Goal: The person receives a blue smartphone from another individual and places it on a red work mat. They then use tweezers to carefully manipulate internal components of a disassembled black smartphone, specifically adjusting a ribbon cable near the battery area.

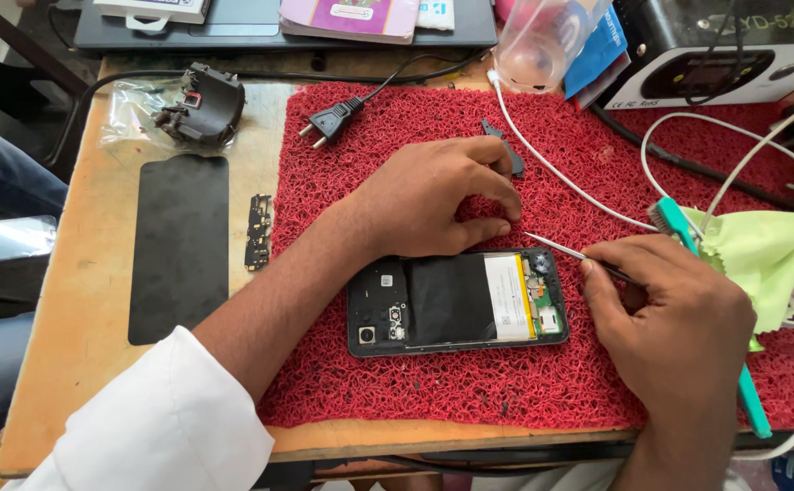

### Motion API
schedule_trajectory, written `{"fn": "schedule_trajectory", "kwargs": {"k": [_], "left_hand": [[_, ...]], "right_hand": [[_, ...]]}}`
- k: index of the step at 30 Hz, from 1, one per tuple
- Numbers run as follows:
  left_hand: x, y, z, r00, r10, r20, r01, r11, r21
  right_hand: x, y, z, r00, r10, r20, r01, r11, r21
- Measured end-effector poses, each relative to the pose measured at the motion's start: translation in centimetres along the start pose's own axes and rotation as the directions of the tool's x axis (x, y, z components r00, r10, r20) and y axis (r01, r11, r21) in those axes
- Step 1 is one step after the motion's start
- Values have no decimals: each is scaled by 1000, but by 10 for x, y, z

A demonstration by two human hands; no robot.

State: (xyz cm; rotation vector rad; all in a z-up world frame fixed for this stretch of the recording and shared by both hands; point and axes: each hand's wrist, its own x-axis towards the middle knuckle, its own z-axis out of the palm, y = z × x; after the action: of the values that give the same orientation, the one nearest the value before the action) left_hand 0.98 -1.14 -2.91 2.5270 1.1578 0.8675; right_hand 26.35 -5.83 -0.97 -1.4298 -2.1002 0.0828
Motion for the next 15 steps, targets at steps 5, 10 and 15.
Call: {"fn": "schedule_trajectory", "kwargs": {"k": [5,10,15], "left_hand": [[0,0,0,1000,-6,5,6,1000,1],[-1,1,-1,1000,-5,-1,5,1000,-11],[-1,1,-2,1000,6,-7,-6,1000,-22]], "right_hand": [[1,-2,-1,999,39,-17,-38,998,58],[2,-3,-1,999,45,20,-46,998,49],[2,-3,-2,999,33,34,-34,999,40]]}}
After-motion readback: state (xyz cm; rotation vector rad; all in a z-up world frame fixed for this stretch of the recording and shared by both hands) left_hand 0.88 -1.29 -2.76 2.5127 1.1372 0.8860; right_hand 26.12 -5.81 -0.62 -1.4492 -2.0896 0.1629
